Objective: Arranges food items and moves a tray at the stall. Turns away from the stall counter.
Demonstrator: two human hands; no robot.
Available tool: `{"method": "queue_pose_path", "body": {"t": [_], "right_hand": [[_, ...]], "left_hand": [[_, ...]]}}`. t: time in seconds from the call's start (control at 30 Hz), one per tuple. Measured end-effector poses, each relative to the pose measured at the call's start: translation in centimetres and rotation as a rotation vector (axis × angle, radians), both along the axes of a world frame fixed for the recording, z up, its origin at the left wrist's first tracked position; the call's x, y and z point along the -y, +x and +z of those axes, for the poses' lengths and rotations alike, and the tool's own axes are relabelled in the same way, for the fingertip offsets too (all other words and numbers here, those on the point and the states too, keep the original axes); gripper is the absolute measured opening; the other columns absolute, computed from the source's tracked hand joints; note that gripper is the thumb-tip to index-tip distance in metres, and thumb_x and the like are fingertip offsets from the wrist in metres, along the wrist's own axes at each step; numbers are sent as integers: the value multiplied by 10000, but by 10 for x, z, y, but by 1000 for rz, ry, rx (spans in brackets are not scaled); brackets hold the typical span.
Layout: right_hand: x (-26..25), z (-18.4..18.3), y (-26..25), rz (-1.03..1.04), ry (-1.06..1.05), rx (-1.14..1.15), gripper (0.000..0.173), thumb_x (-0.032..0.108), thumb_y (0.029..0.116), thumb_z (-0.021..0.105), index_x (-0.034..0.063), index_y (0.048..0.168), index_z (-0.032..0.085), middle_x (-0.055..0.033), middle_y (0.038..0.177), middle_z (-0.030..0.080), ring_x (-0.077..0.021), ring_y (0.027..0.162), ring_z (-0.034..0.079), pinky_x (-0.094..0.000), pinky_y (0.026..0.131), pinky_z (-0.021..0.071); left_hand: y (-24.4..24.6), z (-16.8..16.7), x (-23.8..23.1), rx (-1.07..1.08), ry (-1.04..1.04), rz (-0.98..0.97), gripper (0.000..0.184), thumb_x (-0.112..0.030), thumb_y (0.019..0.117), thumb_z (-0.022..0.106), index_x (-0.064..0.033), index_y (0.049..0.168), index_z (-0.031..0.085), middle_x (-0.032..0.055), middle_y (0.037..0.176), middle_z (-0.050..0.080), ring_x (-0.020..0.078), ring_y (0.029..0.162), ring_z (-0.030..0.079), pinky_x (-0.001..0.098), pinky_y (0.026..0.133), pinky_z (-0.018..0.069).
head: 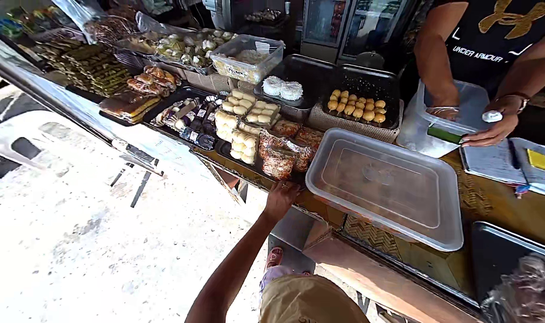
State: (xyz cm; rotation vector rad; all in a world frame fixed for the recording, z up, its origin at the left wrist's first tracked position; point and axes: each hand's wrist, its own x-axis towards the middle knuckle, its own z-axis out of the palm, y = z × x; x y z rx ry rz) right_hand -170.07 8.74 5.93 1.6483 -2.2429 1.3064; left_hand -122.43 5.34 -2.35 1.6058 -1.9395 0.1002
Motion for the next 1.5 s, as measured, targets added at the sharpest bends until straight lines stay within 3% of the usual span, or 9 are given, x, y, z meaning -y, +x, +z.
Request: {"method": "queue_pose_path", "body": {"t": [0.17, 0.37, 0.5, 0.57, 0.7, 0.83, 1.27, 1.37, 1.5], "right_hand": [[56, 14, 38, 357, 411, -104, 522, 285, 1063, 508, -124, 1386, 530, -408, 1306, 574, -587, 1221, 557, -715, 1040, 374], [72, 2, 50, 278, 416, -95, 447, 195, 1093, 445, -171, 1324, 557, -411, 1281, 589, -547, 1240, 566, -615, 1087, 386], [81, 7, 54, 255, 430, 65, 409, 152, 1087, 460, -173, 1319, 549, -385, 1289, 591, -445, 1246, 576, -489, 1102, 392], [79, 7, 54, 266, 392, 140, 391, 125, 1072, 483, -178, 1307, 557, -373, 1276, 603, -401, 1220, 591, -446, 1088, 411], [68, 7, 54, 249, 432, 99, 373, 152, 1069, 494, -143, 1269, 606, -362, 1225, 634, -462, 1197, 607, -576, 1066, 409], [68, 8, 55, 237, 443, 126, 368, 140, 1070, 494, -134, 1289, 603, -341, 1244, 639, -425, 1214, 609, -521, 1084, 415], [59, 29, 60, 228, 411, -135, 570, 318, 1079, 480, -78, 1488, 446, -394, 1435, 486, -594, 1305, 489, -695, 1077, 368], [66, 42, 81, 391, 25, -41, 511, 204, 1058, 486, -168, 1408, 490, -402, 1432, 486, -520, 1350, 490, -510, 1177, 353], [63, 64, 180, 710, -287, 183, 379, 78, 1024, 503, -242, 1220, 559, -367, 1216, 595, -183, 1123, 632, -233, 971, 509]], "left_hand": [[45, 4, -15, -67, -182, 55, 223, -196, 950, 661, -21, 997, 793, 154, 1009, 764, 350, 973, 734, 508, 847, 585], [123, 12, -28, 0, -52, 147, 251, -214, 935, 710, -14, 1066, 783, 200, 1092, 741, 435, 1063, 683, 614, 908, 513], [77, 26, -13, -126, -162, -34, 229, -198, 932, 663, -1, 900, 776, 176, 939, 746, 353, 937, 722, 508, 837, 573], [34, 56, -10, -424, 71, -56, 322, -158, 1030, 522, 92, 1093, 715, 235, 1056, 717, 328, 946, 725, 480, 852, 588], [-16, 107, 20, -711, 641, -16, 457, -292, 1118, 404, 32, 1418, 522, 245, 1133, 681, 316, 926, 710, 477, 858, 577], [-25, 101, 37, -600, 659, -9, 379, -169, 1039, 600, 68, 1333, 572, 233, 1025, 680, 264, 793, 687, 430, 785, 581], [-21, 104, 5, -859, 606, 72, 397, -231, 1109, 434, 53, 1345, 579, 121, 945, 675, 109, 707, 646, 276, 702, 565], [6, 93, -30, -967, 651, 158, 408, -239, 1124, 376, 57, 1311, 585, 116, 960, 691, 114, 720, 653, 286, 693, 557], [71, 51, -93, -1048, 543, 299, 312, -115, 1076, 452, 70, 1238, 644, 126, 979, 705, 121, 771, 663, 293, 727, 558]]}}
